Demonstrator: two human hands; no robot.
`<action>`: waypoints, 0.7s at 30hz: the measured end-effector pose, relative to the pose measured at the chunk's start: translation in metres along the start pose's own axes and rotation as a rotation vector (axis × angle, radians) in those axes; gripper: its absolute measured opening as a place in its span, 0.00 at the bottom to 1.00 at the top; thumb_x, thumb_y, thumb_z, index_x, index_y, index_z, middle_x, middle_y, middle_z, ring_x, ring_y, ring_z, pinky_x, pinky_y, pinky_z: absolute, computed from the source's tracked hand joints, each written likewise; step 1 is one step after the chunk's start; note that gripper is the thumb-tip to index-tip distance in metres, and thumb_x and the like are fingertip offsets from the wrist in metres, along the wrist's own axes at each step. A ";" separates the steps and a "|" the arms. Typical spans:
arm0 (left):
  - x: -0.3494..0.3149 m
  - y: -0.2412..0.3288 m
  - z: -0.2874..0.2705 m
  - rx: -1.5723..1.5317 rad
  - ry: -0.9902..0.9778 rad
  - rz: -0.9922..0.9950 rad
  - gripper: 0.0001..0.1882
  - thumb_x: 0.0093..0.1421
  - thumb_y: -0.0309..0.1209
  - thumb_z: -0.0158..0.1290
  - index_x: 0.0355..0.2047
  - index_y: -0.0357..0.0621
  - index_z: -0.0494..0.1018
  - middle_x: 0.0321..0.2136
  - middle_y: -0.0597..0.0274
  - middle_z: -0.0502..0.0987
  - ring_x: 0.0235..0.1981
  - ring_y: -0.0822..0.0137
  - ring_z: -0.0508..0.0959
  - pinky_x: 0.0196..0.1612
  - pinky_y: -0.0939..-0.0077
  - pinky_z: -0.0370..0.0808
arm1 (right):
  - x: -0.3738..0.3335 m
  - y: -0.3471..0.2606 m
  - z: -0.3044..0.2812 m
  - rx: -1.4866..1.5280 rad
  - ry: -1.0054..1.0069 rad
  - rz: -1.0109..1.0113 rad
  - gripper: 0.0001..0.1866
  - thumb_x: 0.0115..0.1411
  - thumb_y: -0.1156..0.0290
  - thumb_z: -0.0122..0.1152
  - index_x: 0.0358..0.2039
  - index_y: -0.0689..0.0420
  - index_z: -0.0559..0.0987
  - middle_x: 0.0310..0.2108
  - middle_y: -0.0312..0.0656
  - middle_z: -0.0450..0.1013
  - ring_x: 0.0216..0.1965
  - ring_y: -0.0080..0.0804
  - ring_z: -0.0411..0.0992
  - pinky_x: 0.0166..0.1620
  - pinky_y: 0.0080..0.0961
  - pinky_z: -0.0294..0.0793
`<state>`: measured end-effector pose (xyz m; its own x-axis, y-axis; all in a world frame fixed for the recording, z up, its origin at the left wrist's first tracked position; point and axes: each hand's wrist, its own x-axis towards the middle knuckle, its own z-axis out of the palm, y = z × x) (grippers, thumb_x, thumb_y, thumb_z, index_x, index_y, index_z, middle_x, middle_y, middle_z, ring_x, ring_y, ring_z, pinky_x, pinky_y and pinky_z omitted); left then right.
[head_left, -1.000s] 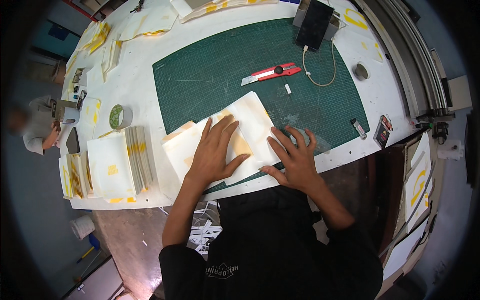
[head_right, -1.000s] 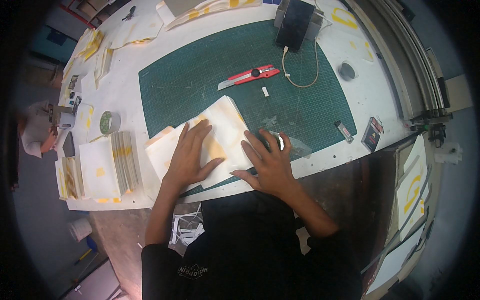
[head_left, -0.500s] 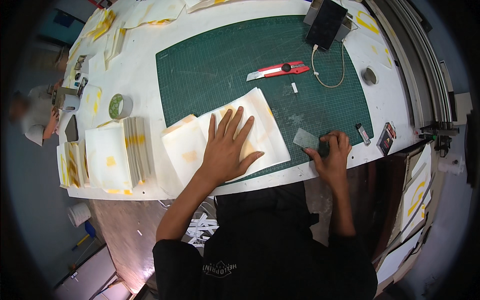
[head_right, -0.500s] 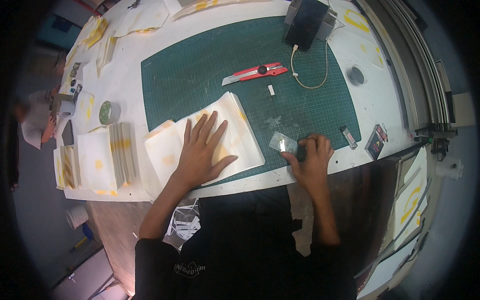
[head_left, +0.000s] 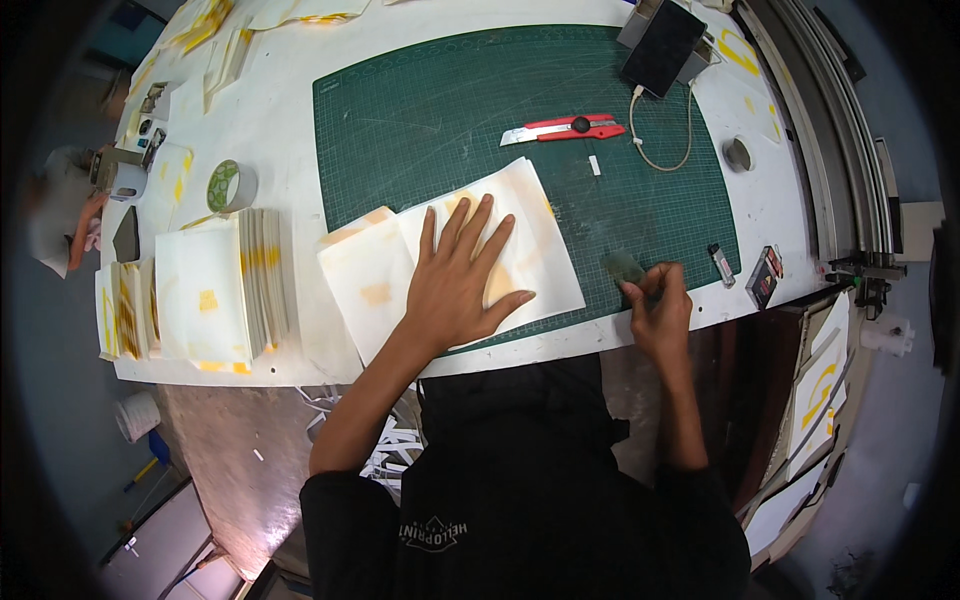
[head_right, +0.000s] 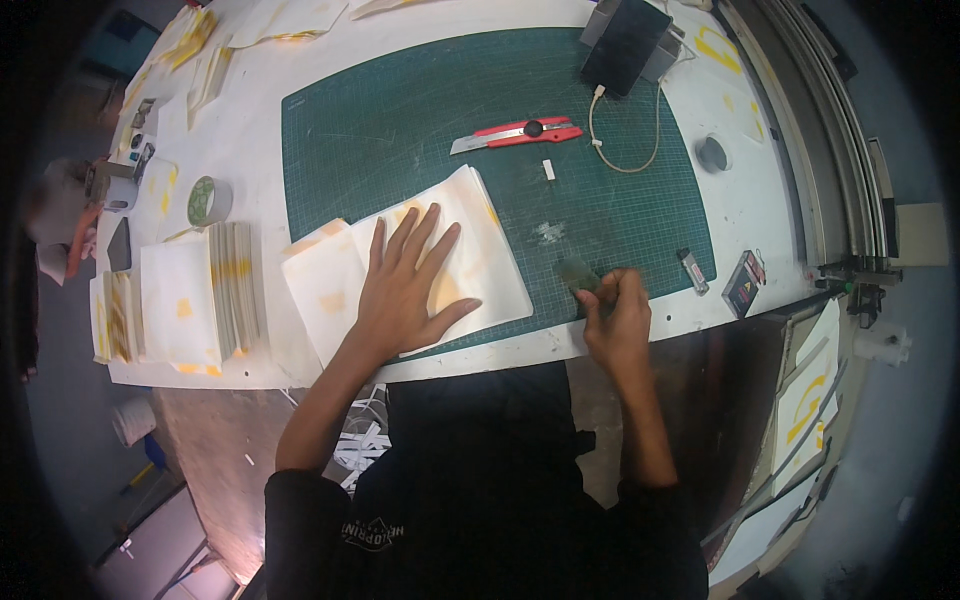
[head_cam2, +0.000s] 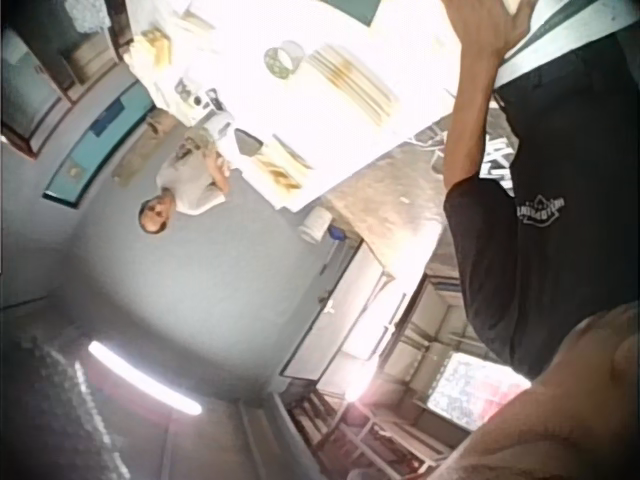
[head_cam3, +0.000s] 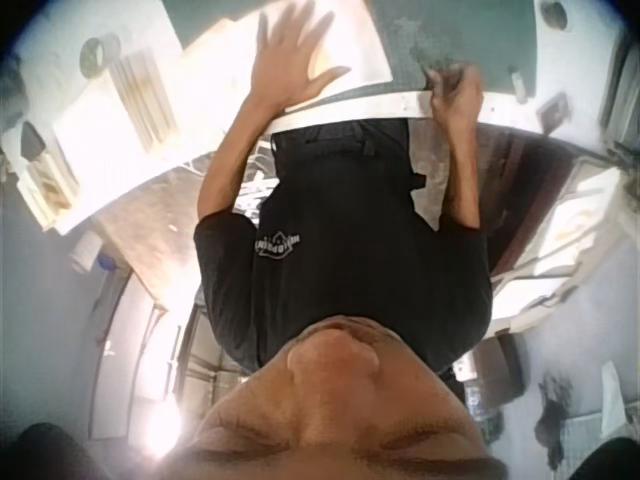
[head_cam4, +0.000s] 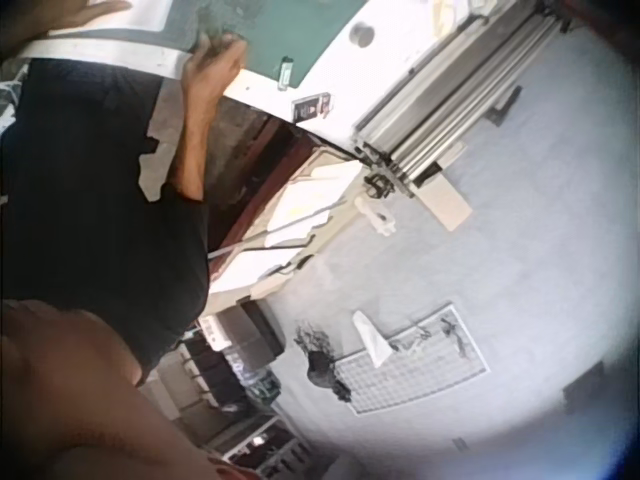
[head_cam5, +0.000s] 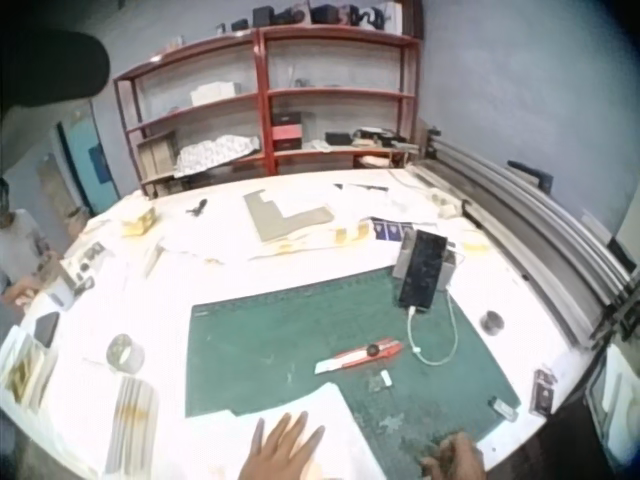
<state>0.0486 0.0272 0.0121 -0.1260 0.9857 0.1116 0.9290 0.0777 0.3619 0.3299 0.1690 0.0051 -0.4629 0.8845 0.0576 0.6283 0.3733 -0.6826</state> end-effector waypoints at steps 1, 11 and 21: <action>0.000 0.000 0.000 -0.002 0.001 0.000 0.47 0.62 0.65 0.54 0.72 0.46 0.62 0.74 0.44 0.55 0.76 0.42 0.51 0.75 0.33 0.37 | 0.001 -0.003 0.002 0.085 0.003 0.028 0.22 0.58 0.73 0.74 0.50 0.62 0.75 0.37 0.48 0.76 0.36 0.46 0.77 0.40 0.40 0.76; 0.001 0.001 -0.003 -0.036 -0.001 -0.013 0.47 0.61 0.63 0.56 0.72 0.46 0.62 0.74 0.43 0.55 0.76 0.40 0.51 0.75 0.32 0.38 | 0.060 -0.087 0.025 -0.150 -0.129 -0.660 0.15 0.57 0.77 0.70 0.46 0.60 0.83 0.33 0.48 0.78 0.32 0.46 0.78 0.36 0.36 0.78; 0.002 0.001 -0.002 0.032 -0.022 -0.005 0.45 0.65 0.64 0.51 0.72 0.46 0.62 0.74 0.43 0.54 0.76 0.41 0.51 0.75 0.33 0.38 | 0.161 -0.091 0.062 -0.059 -0.034 -0.700 0.10 0.57 0.79 0.69 0.41 0.59 0.84 0.34 0.44 0.80 0.35 0.44 0.79 0.44 0.38 0.76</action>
<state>0.0491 0.0288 0.0148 -0.1236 0.9883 0.0897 0.9390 0.0872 0.3327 0.1594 0.2598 0.0310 -0.7895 0.4222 0.4455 0.2084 0.8671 -0.4524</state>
